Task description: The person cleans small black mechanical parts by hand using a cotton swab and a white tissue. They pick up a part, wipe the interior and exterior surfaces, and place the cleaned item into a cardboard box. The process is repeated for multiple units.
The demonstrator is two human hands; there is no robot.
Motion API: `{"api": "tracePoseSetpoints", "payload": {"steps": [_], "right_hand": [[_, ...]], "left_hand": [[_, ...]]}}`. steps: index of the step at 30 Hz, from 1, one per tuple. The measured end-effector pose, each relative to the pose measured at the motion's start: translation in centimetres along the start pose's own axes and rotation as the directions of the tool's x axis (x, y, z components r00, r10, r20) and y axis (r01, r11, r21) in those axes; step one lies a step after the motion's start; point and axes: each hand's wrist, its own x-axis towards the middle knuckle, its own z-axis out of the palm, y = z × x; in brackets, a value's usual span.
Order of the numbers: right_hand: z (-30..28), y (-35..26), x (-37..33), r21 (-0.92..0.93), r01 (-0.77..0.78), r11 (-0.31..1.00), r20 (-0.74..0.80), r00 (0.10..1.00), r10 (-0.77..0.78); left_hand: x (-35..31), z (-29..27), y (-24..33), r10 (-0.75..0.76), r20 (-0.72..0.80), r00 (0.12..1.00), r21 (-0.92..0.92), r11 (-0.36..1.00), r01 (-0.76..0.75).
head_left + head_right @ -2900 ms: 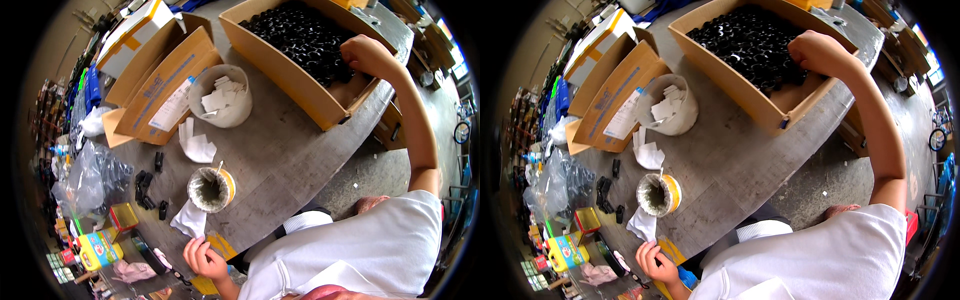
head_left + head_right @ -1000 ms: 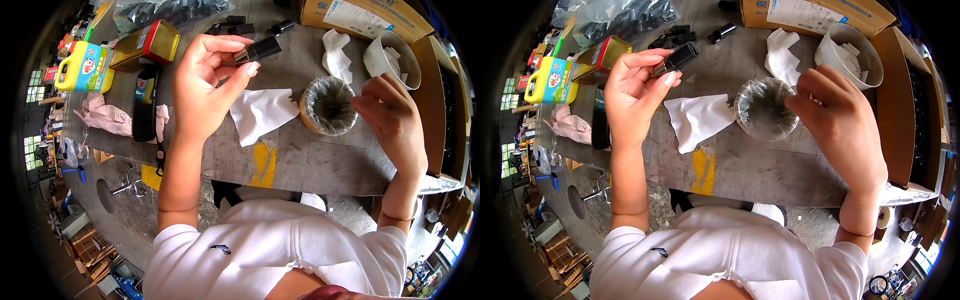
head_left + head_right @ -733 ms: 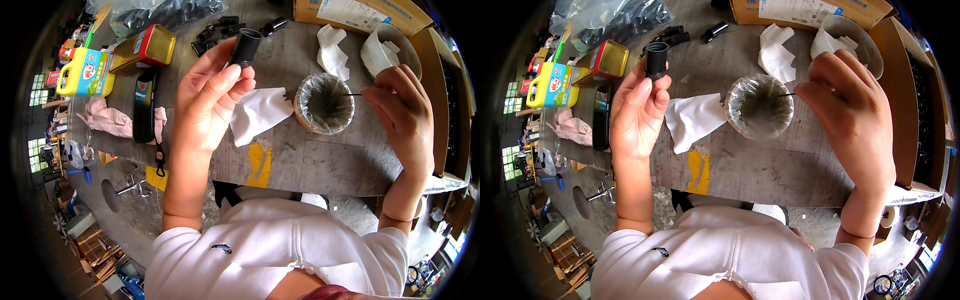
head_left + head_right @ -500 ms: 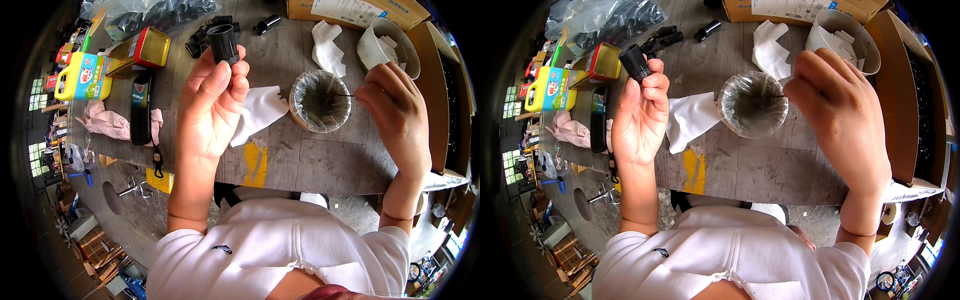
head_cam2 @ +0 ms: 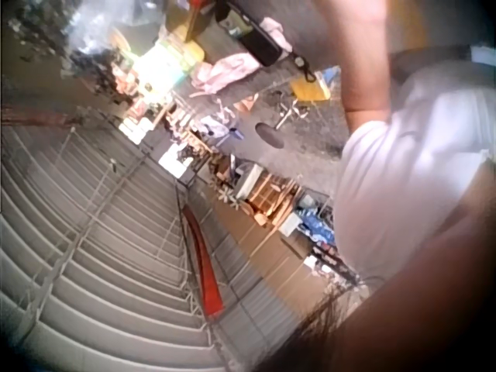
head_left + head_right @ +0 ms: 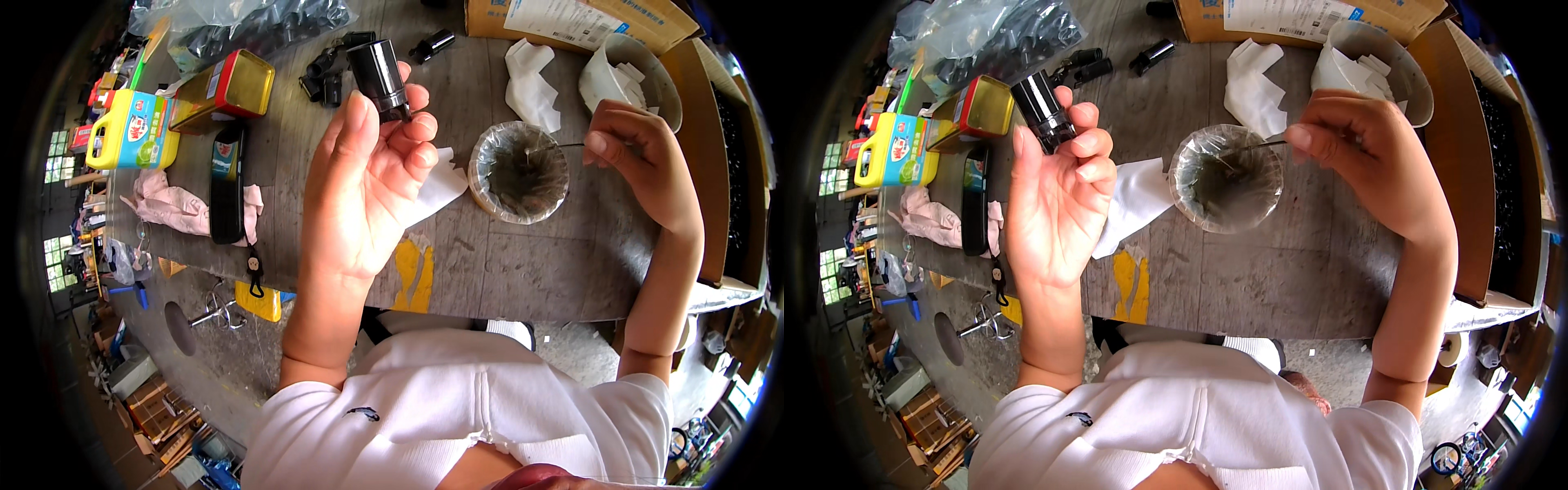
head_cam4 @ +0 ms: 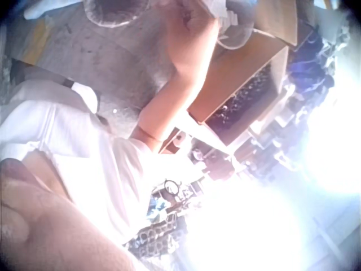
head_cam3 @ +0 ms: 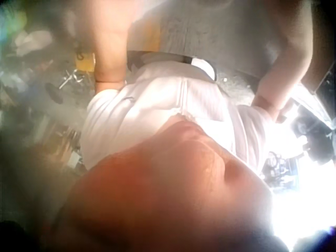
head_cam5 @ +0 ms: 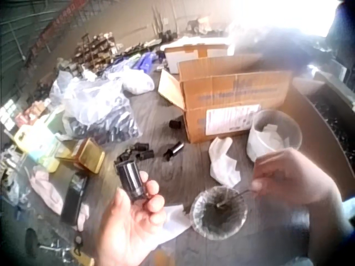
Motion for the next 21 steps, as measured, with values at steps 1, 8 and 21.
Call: {"api": "tracePoseSetpoints", "payload": {"steps": [1,8,21], "right_hand": [[-0.2,0.1,0.1,0.071,-0.040,0.997,0.031,0.999,0.038],[-0.1,1.0,0.5,0.380,-0.156,0.912,0.074,0.988,0.138],[0.5,0.8,0.6,0.538,-0.140,0.831,-0.009,0.985,0.171]], "left_hand": [[0.0,0.0,0.0,0.002,0.001,1.000,-0.003,1.000,-0.002],[-0.2,-0.7,0.0,-0.028,0.005,1.000,0.026,0.999,0.028],[-0.3,0.2,-0.5,-0.095,-0.007,0.995,-0.036,0.995,0.095]]}}
